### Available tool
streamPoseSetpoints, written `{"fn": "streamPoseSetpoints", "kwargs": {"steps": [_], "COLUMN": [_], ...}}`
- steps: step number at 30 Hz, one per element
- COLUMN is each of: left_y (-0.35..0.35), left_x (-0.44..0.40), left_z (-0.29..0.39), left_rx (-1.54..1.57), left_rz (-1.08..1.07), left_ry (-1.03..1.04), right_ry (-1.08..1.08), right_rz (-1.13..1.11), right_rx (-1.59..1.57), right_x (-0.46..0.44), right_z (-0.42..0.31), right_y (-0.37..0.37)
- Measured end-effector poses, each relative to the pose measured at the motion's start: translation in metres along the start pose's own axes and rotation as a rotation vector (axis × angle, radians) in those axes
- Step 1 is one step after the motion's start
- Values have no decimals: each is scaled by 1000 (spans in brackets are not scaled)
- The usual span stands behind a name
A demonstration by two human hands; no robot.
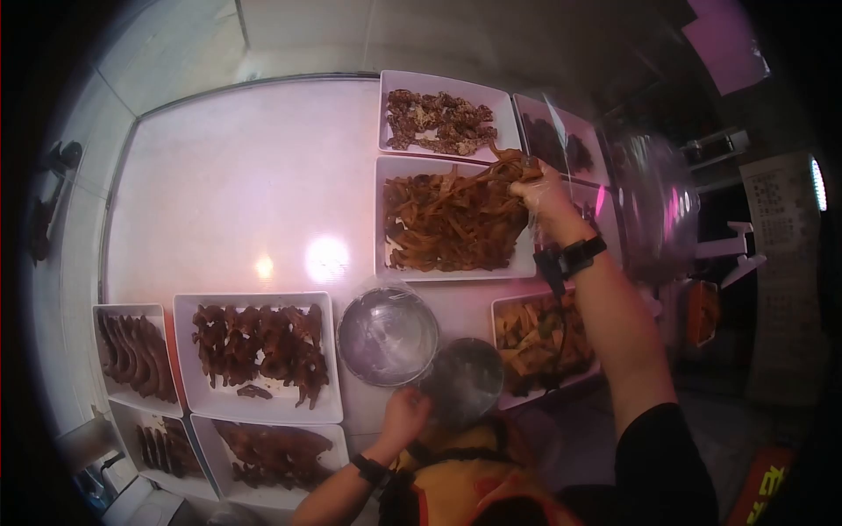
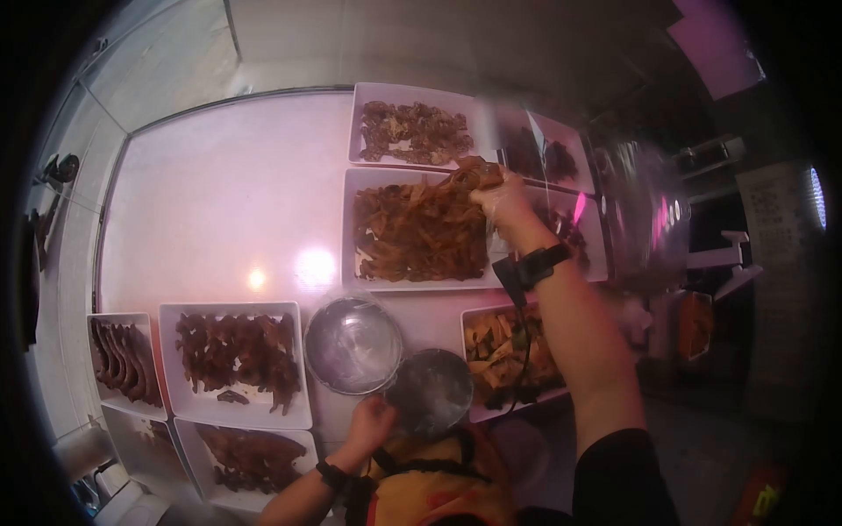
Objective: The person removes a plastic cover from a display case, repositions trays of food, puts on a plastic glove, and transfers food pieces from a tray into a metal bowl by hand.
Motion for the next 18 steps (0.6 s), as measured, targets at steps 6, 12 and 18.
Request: {"fn": "streamPoseSetpoints", "kwargs": {"steps": [6, 12, 18], "left_y": [2, 20, 26], "left_x": [-3, -12, -17], "left_z": [-8, -16, -10], "left_rx": [155, 253, 574], "left_rz": [221, 244, 99], "left_ry": [25, -35, -260], "right_ry": [26, 25, -20], "right_rz": [102, 172, 176], "right_rx": [-121, -200, -350], "right_x": [13, 17, 44], "right_z": [-24, -47, -93], "right_y": [-13, -32, -51]}}
Point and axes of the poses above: each hand's wrist, its own x-axis away from the middle knuckle, its own y-axis out of the palm, z = x × y, the point moved 6 cm from there along -x, towards the middle knuckle, and after that the axes turned 2 degrees about z, right-handed, at the moved point
